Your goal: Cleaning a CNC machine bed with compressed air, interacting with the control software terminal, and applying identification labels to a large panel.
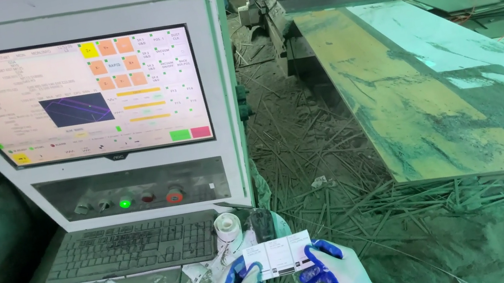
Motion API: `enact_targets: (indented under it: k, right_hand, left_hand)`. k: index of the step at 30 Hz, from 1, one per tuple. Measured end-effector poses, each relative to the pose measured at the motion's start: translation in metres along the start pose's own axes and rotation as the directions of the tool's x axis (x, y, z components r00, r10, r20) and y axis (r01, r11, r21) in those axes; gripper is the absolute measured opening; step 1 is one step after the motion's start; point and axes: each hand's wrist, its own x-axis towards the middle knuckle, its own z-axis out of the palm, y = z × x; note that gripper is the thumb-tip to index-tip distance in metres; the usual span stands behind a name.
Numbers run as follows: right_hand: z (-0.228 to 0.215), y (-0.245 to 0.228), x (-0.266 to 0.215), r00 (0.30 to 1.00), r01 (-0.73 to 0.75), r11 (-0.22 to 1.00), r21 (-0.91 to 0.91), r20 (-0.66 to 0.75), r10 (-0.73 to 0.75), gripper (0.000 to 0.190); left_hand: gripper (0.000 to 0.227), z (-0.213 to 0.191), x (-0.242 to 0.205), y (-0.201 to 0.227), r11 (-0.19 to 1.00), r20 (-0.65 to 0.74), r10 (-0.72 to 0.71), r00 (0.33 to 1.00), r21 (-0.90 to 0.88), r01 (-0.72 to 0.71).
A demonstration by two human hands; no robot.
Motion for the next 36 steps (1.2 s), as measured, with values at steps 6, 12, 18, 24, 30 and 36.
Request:
enact_targets:
  k: [6, 12, 18, 24, 30, 36]
  right_hand:
    - [0.002, 0.003, 0.002, 0.999, -0.024, 1.000, 0.013, 0.031, 0.024, 0.038]
    - [0.001, 0.002, 0.003, 0.998, -0.035, 0.999, -0.035, 0.047, 0.037, 0.044]
    - [-0.001, 0.006, 0.005, 0.998, -0.040, 0.999, -0.030, 0.040, 0.042, 0.043]
    - [0.004, -0.001, -0.002, 0.999, -0.025, 1.000, 0.000, 0.030, 0.025, 0.038]
    - [0.002, 0.001, 0.006, 0.994, 0.046, 0.999, -0.010, 0.100, -0.045, 0.033]
    - [0.011, -0.005, 0.012, 0.984, 0.174, 0.985, 0.016, 0.040, -0.175, 0.024]
  left_hand:
    - [0.038, -0.004, -0.005, 0.000, 0.999, 0.012, 0.018, 1.000, -0.051, -0.018]
    - [0.038, -0.006, -0.024, 0.016, 1.000, 0.009, 0.011, 1.000, 0.026, -0.011]
    - [0.038, -0.010, -0.022, 0.009, 1.000, 0.015, 0.025, 1.000, 0.015, -0.026]
    - [0.040, -0.011, -0.021, 0.008, 0.997, 0.055, 0.031, 0.998, -0.068, -0.027]
    - [0.033, -0.004, -0.051, 0.044, 0.998, 0.049, 0.057, 0.997, -0.010, -0.056]
    - [0.050, -0.005, -0.066, 0.072, 0.974, 0.209, 0.200, 0.957, 0.061, -0.217]
